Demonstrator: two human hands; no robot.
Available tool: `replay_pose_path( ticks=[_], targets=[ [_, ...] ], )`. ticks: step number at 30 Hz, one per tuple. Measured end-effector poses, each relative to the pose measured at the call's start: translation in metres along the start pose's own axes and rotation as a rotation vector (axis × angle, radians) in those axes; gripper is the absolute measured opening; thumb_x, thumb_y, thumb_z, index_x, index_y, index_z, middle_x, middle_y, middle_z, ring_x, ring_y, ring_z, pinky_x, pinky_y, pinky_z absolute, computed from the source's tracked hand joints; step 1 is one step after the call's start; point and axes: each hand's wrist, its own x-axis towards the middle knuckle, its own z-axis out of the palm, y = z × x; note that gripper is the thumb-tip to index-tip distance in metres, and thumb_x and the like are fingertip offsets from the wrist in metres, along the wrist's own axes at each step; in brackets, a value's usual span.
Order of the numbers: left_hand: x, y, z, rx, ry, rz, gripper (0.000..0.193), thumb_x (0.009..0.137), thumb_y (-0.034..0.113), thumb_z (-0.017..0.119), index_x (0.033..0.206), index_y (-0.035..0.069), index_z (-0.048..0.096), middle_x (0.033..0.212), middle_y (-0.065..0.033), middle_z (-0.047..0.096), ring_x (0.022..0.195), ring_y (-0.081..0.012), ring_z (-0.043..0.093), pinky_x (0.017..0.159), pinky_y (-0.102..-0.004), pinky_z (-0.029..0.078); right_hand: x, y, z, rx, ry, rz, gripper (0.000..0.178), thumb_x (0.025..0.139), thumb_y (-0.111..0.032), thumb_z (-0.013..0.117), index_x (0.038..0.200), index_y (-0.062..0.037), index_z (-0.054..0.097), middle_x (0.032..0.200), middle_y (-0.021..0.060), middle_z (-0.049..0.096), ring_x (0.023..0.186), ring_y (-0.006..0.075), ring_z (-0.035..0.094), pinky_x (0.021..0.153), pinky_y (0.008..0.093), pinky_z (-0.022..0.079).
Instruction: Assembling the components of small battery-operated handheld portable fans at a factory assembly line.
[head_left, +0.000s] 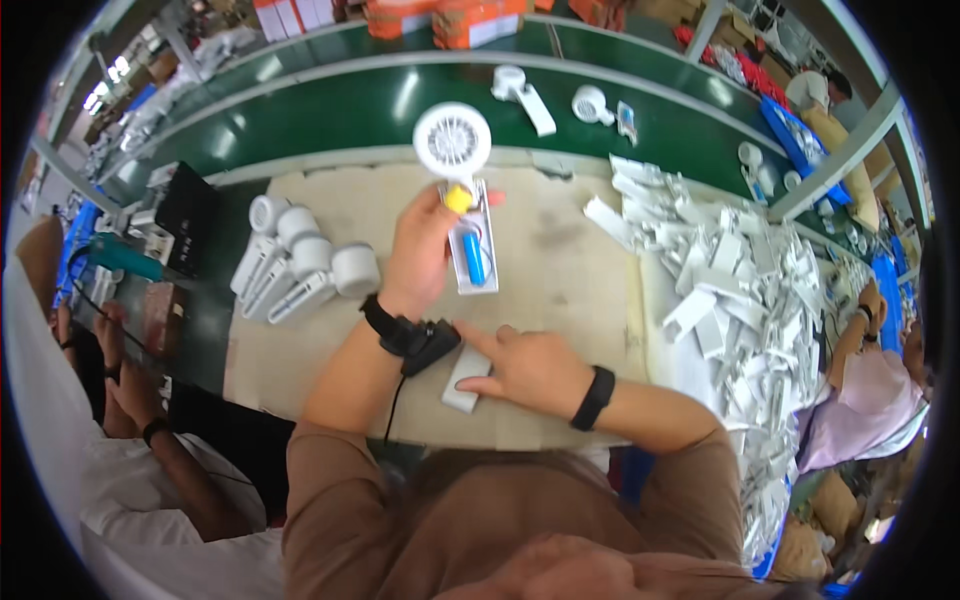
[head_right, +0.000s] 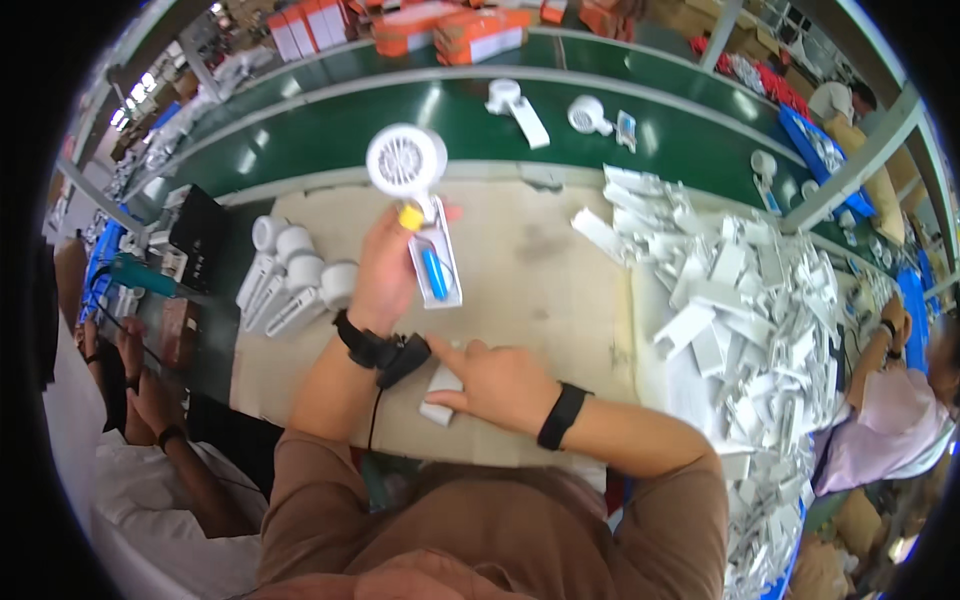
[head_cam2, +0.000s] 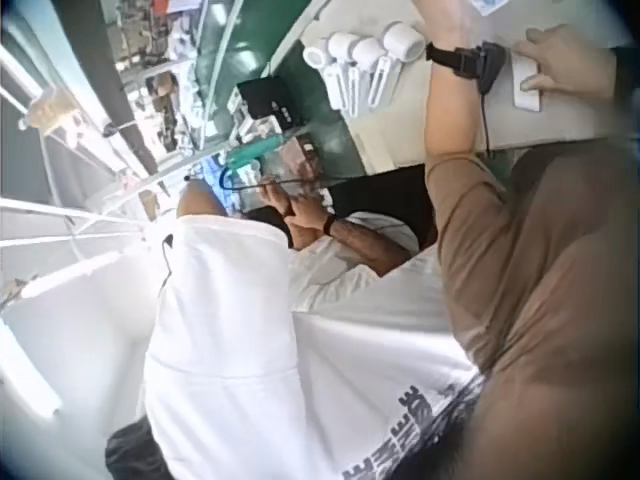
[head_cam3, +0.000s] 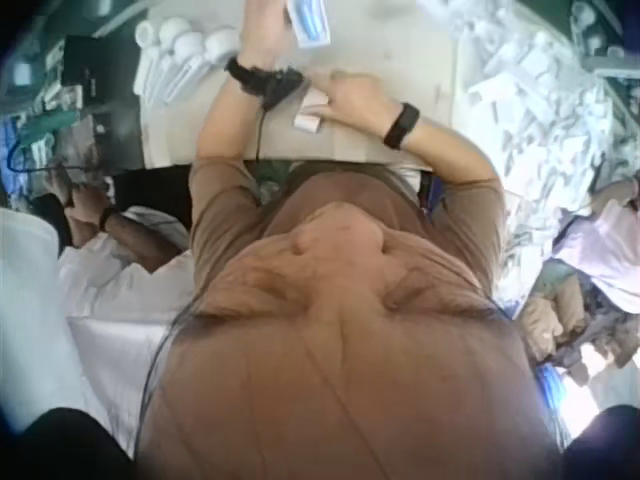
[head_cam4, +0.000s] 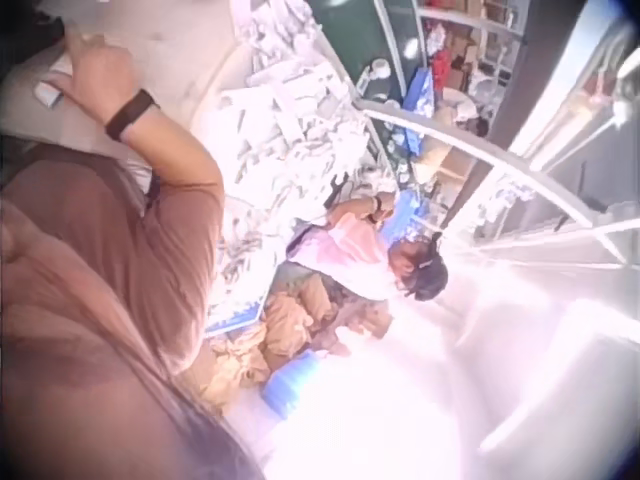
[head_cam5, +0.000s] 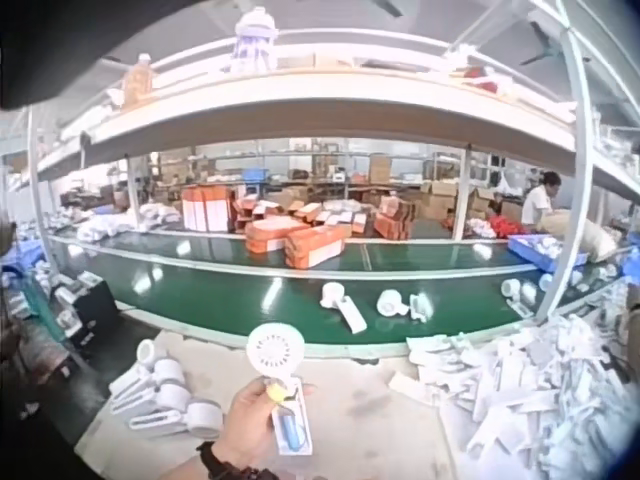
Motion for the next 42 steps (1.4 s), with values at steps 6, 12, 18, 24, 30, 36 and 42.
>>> replay_pose_path(
  ticks=[6,12,18,24,30,36,42],
  targets=[
    [-0.014,0.011,-0.011,-0.012,0.037,-0.052,0.031,0.093,0.025,0.049,0.114,0.003,0.052,0.109,-0.0125,0.062,0.086,-0.0125,0.061,0.059,-0.0198,0.048,0.003,0.001,0.027,-0.071,0.128,-0.271,0.034,0.083,-0.037,0.056,0.109,-0.0154,0.059,0.119,0.0143,0.048,0.09,0.0301,0.057,0.076,0.0391,0.049],
    [-0.003,0.009,-0.013,-0.169,0.018,0.032,0.029,0.091,0.018,0.053,0.116,0.003,0.051,0.114,-0.0133,0.058,0.096,-0.0196,0.061,0.071,-0.0314,0.054,0.016,0.056,-0.004,-0.174,0.398,-0.601,0.026,0.078,-0.024,0.057,0.094,-0.0035,0.058,0.099,0.0167,0.058,0.091,0.028,0.059,0.074,0.0403,0.049],
    [0.001,-0.002,0.006,-0.25,0.053,0.026,0.034,0.09,0.013,0.053,0.121,0.001,0.048,0.12,-0.0156,0.054,0.107,-0.0258,0.056,0.085,-0.0426,0.052,0.002,0.03,0.013,-0.101,0.175,0.201,0.061,0.075,-0.055,0.06,0.11,-0.0056,0.047,0.082,0.0184,0.059,0.063,0.0353,0.061,0.053,0.0419,0.049],
    [-0.007,-0.011,0.0,-0.281,0.07,-0.091,0.038,0.093,0.017,0.047,0.126,0.001,0.041,0.128,-0.015,0.047,0.113,-0.0284,0.051,0.093,-0.0475,0.045,0.014,0.049,0.007,-0.095,0.018,-0.013,0.056,0.078,-0.03,0.064,0.123,-0.0072,0.041,0.106,0.018,0.054,0.091,0.0329,0.058,0.073,0.0409,0.049],
    [-0.014,-0.026,-0.007,-0.327,0.106,-0.097,0.036,0.092,0.017,0.047,0.125,0.002,0.042,0.129,-0.0134,0.047,0.114,-0.0268,0.051,0.094,-0.0452,0.045,0.0,0.075,-0.042,0.279,0.702,0.098,0.057,0.075,-0.012,0.062,0.128,-0.0058,0.041,0.108,0.0184,0.054,0.099,0.0343,0.054,0.085,0.0397,0.045],
    [-0.027,-0.034,0.012,-0.419,0.113,-0.149,0.035,0.092,0.02,0.049,0.123,0.003,0.046,0.12,-0.0097,0.053,0.107,-0.0213,0.055,0.089,-0.0378,0.048,0.018,0.033,-0.047,-0.1,0.761,-0.189,0.062,0.07,-0.009,0.067,0.127,-0.0058,0.045,0.118,0.0136,0.054,0.106,0.0314,0.053,0.088,0.0392,0.044],
    [-0.03,-0.03,0.015,-0.468,0.087,-0.151,0.038,0.095,0.028,0.042,0.126,0.006,0.044,0.121,-0.0063,0.053,0.11,-0.018,0.052,0.091,-0.0351,0.043,0.028,0.036,-0.046,-0.051,0.805,-0.188,0.062,0.069,-0.007,0.069,0.127,-0.0078,0.047,0.122,0.0129,0.054,0.112,0.0318,0.052,0.09,0.0391,0.045]
  ],
)
